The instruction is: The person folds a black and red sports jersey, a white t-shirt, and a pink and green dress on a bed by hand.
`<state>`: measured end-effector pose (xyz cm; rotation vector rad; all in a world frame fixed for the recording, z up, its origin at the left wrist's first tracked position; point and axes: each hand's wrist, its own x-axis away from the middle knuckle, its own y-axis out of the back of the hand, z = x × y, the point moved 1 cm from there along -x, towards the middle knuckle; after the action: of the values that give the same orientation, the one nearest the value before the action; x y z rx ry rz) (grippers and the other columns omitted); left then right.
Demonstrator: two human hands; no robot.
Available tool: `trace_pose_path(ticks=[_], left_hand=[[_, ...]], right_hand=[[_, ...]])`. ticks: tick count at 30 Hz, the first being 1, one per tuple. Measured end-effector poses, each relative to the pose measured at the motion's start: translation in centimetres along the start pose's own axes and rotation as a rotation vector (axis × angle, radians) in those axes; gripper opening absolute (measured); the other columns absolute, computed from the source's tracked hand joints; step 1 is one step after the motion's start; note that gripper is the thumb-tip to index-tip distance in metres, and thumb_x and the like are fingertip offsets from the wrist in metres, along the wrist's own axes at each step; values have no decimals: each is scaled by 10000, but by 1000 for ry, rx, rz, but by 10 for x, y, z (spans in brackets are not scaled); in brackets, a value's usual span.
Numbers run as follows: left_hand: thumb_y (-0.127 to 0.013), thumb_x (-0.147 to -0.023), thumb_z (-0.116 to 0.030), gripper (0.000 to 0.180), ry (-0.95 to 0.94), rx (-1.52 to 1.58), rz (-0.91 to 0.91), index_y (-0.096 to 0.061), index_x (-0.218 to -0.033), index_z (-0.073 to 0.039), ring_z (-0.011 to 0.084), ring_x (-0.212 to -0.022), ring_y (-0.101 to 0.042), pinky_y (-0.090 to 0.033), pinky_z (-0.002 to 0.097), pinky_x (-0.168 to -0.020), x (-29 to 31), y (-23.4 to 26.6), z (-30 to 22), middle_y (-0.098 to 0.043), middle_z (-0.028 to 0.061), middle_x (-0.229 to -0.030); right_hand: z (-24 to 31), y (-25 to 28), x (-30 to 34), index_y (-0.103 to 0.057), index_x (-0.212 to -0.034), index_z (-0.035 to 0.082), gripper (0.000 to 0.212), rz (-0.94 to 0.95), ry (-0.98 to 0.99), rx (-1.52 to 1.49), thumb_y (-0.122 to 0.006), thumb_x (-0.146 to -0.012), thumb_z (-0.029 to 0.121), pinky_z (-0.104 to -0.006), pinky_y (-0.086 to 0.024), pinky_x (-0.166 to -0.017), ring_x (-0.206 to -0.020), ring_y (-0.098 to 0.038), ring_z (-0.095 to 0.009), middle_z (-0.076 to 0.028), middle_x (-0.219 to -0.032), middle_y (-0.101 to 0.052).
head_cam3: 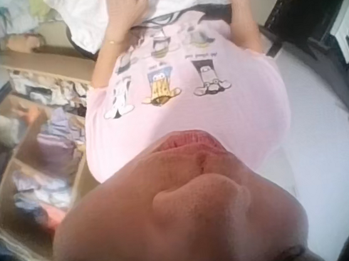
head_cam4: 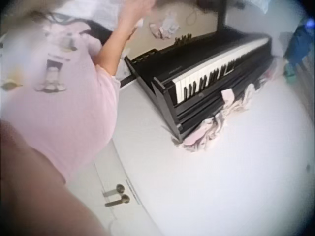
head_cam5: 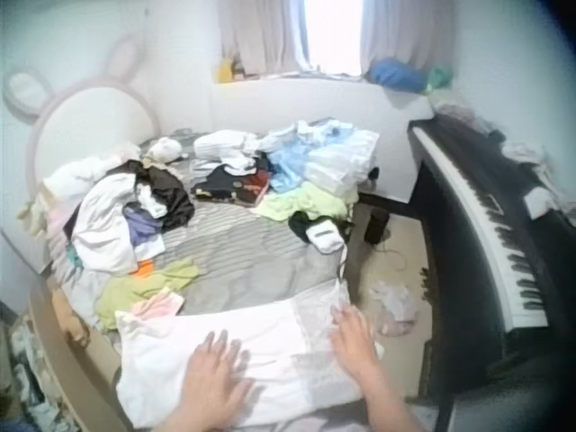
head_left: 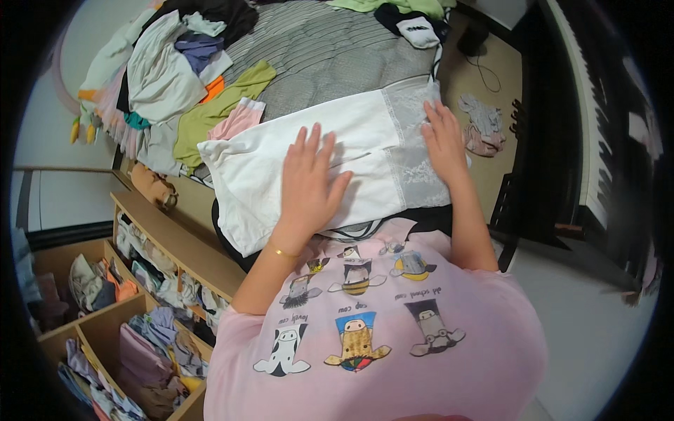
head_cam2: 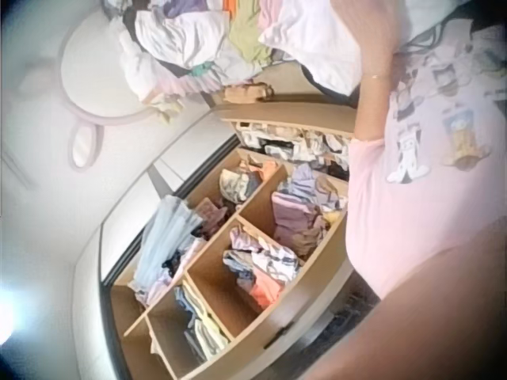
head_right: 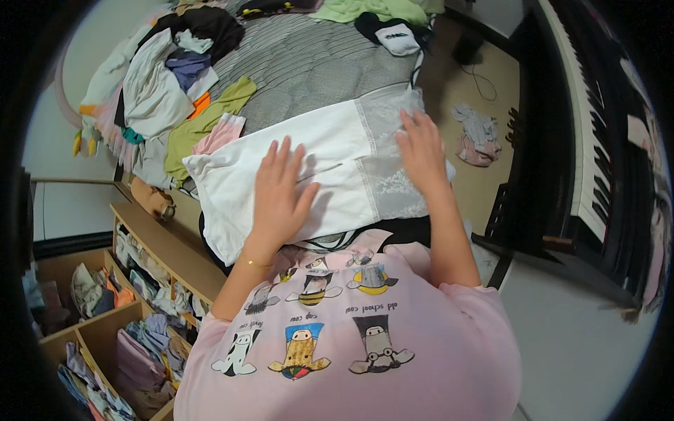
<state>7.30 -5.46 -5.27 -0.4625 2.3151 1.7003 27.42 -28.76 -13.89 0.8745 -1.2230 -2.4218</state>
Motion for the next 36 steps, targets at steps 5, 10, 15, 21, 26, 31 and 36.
trace_pose_path(ticks=[5,10,15,21,26,31,36], left_hand=[[-549,-999,-481,743,-17,-140,189,-387,-1552,-13,434,-1529,-249,-197,606,-1208,2,-47,-10,-311,245,-1637],[-571,-993,-466,718,-29,-89,215,-409,-1538,-28,434,-1515,-269,-182,633,-1193,-28,-46,-21,-345,255,-1608],[-673,-939,-432,552,-22,149,198,-611,-1279,-1,381,-1281,-539,-350,529,-1121,-126,-76,-13,-587,238,-1381],[-807,-787,-554,728,147,277,741,-659,-1224,9,331,-1060,-682,-532,391,-924,-252,-117,-28,-712,193,-1147],[-897,-673,-467,824,-95,-13,982,-663,-1244,78,284,-1085,-678,-540,355,-883,-289,-150,-66,-715,170,-1142],[-893,-704,-344,687,-77,225,1113,-692,-1212,73,237,-991,-681,-551,335,-812,-297,-151,-84,-729,123,-1056],[-839,-758,-73,353,86,821,1132,-719,-1089,-50,106,-826,-638,-525,255,-704,-286,-138,-85,-703,3,-946]], right_hand=[[-101,-14,24,-501,-1485,-10,658,206,-591,-640,-467,-1063,493,-403,-354,-1152,-1379,-491,-343,-197,-1498,-537],[-122,-12,52,-504,-1493,1,744,384,-1098,-926,-530,-1021,575,-349,-388,-1119,-1346,-528,-262,-142,-1501,-545],[-101,35,74,-539,-1467,17,769,401,-1132,-1051,-598,-972,602,-345,-431,-1067,-1261,-582,-230,-115,-1452,-585],[-126,32,121,-602,-1386,35,649,449,-1123,-1161,-680,-949,508,-319,-501,-967,-1171,-633,-184,-83,-1285,-685],[-102,40,128,-605,-1360,35,486,236,-1057,-1470,-715,-963,292,-309,-520,-969,-1146,-655,-183,-79,-1268,-687],[-79,71,112,-537,-1394,4,469,-59,-954,-1801,-669,-950,79,-380,-524,-1005,-1160,-651,-227,-115,-1330,-637],[-17,107,84,-518,-1405,-16,497,-260,-966,-1634,-654,-929,29,-391,-526,-1005,-1153,-650,-256,-141,-1292,-637]])
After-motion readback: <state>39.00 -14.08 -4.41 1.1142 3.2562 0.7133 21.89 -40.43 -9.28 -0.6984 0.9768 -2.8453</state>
